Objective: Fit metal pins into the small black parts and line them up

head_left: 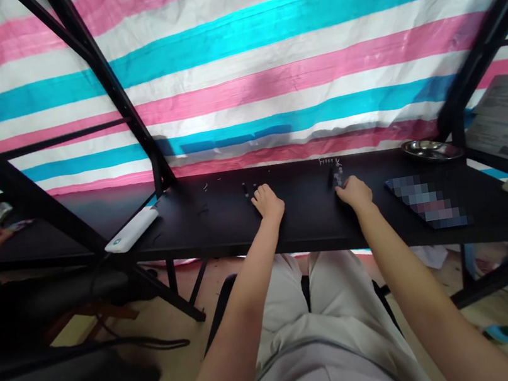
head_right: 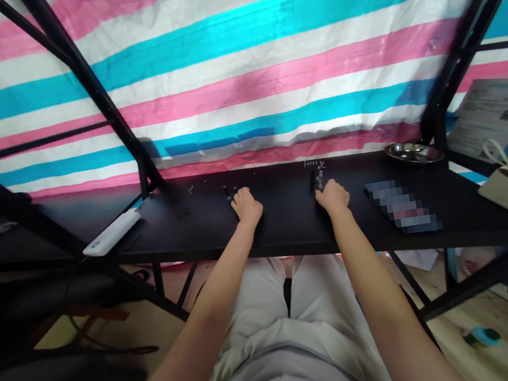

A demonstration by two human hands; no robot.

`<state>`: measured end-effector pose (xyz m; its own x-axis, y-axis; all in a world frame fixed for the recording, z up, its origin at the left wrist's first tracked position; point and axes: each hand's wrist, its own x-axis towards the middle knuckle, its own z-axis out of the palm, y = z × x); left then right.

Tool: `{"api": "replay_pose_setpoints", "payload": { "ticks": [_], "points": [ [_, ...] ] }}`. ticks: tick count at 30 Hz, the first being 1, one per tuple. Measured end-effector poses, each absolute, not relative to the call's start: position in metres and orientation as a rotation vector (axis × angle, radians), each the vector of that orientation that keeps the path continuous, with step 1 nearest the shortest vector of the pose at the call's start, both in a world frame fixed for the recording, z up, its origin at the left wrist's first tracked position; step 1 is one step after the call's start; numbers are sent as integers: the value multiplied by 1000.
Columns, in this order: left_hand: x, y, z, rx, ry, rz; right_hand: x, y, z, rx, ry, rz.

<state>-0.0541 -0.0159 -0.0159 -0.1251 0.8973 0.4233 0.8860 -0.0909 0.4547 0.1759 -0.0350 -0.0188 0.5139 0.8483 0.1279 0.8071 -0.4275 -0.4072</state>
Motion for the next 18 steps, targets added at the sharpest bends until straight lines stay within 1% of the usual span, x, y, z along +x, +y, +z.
{"api": "replay_pose_setpoints", "payload": {
  "ticks": [18],
  "points": [
    [-53, -15, -13, 1992, 2100, 968, 169, -42, -19, -2319, -1385, 89]
  ]
}}
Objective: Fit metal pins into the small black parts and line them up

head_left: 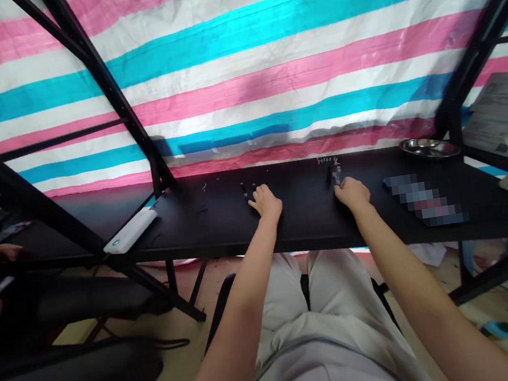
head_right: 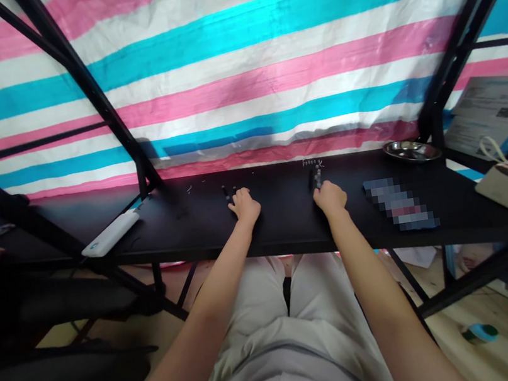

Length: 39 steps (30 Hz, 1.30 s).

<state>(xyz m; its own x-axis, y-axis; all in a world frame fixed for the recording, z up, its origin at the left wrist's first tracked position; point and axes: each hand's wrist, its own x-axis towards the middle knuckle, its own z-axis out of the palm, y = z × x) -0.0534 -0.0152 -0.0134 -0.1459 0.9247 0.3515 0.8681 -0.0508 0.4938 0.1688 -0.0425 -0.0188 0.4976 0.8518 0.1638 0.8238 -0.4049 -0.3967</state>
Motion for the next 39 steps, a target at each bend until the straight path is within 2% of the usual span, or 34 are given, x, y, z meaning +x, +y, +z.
{"api": "replay_pose_setpoints", "payload": {
  "ticks": [11, 17, 24, 30, 35, 39],
  "points": [
    [-55, -13, -14, 2074, 1948, 1061, 168, -44, -17, -2290, -1394, 102],
    [-57, -10, -17, 2056, 1964, 995, 166, -44, -17, -2277, -1411, 88],
    [-59, 0, -28, 2167, 1711, 1101, 162, -43, -18, -2248, -1503, 36],
    [-54, 4, -34, 2198, 1256, 1218, 141, -41, -23, -1912, -1982, 22],
    [-48, 3, -36, 2278, 957, 1181, 128, -40, -30, -1541, -2163, -77],
    [-43, 0, -35, 2330, 790, 1209, 126, -37, -35, -1480, -2229, -180]
  ]
}}
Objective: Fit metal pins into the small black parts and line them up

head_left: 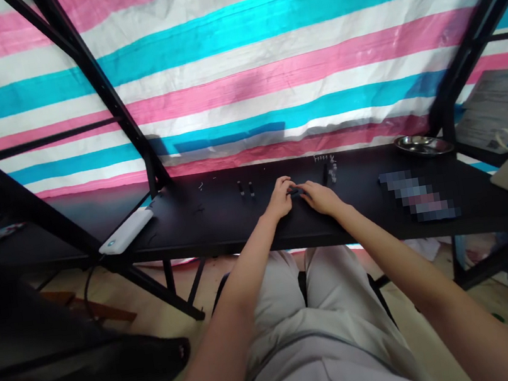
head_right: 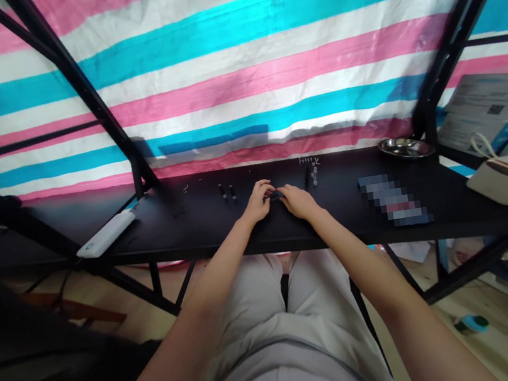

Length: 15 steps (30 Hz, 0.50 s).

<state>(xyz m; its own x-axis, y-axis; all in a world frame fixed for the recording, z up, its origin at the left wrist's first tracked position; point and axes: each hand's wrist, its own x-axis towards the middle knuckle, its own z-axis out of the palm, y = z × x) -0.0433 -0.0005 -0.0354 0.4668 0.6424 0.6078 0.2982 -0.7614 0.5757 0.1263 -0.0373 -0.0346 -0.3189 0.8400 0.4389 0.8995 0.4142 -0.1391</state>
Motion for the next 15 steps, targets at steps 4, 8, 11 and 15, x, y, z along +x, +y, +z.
{"api": "replay_pose_setpoints", "payload": {
  "ticks": [4, 8, 11, 15],
  "points": [
    [-39, -6, -33, 2373, 696, 1218, 128, -35, -35, -1511, -2241, -202],
    [-38, -7, -33, 2388, 688, 1228, 128, -37, -31, -1543, -2230, -211],
    [-38, -4, -34, 2414, 767, 1221, 127, -39, -28, -1533, -2214, -222],
    [-39, 0, -34, 2403, 952, 1201, 127, -41, -27, -1498, -2163, -238]
  ]
}}
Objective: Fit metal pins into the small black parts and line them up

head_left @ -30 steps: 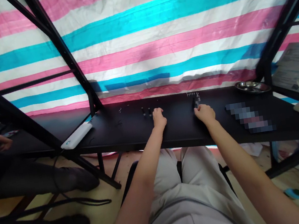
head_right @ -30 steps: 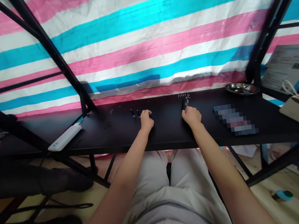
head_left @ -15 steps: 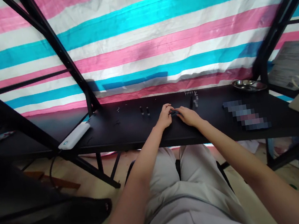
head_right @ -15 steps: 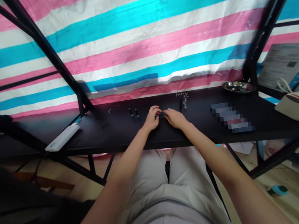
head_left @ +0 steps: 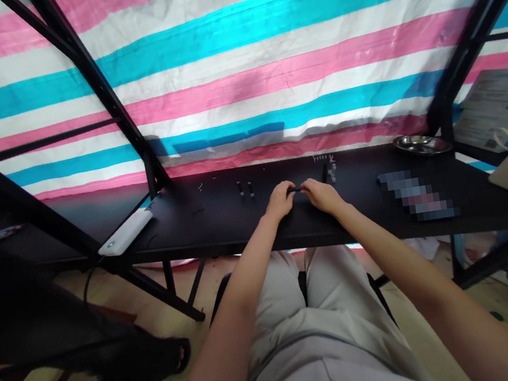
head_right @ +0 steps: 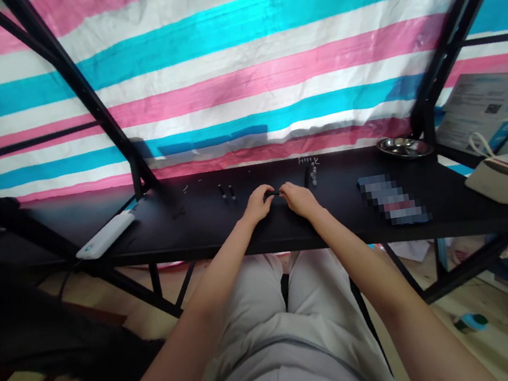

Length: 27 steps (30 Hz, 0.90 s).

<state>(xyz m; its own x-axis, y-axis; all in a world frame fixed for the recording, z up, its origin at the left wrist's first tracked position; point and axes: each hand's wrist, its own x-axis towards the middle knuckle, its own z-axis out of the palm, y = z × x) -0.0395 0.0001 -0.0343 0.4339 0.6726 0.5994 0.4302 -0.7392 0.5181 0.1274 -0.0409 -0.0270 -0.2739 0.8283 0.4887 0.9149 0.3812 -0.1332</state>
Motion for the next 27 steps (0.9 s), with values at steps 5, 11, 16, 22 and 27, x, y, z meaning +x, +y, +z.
{"api": "replay_pose_setpoints", "payload": {
  "ticks": [5, 11, 16, 22, 27],
  "points": [
    [-41, -1, -32, 2323, 1065, 1218, 129, -39, -29, -1472, -2139, -250],
    [-41, -3, -29, 2316, 1134, 1204, 129, -39, -29, -1505, -2130, -236],
    [-41, -3, -29, 2323, 1156, 1204, 130, -40, -29, -1529, -2128, -247],
    [-42, -4, -29, 2320, 1156, 1157, 130, -40, -30, -1530, -2160, -253],
    [-41, -3, -30, 2304, 1126, 1122, 130, -40, -30, -1542, -2194, -255]
  ]
}}
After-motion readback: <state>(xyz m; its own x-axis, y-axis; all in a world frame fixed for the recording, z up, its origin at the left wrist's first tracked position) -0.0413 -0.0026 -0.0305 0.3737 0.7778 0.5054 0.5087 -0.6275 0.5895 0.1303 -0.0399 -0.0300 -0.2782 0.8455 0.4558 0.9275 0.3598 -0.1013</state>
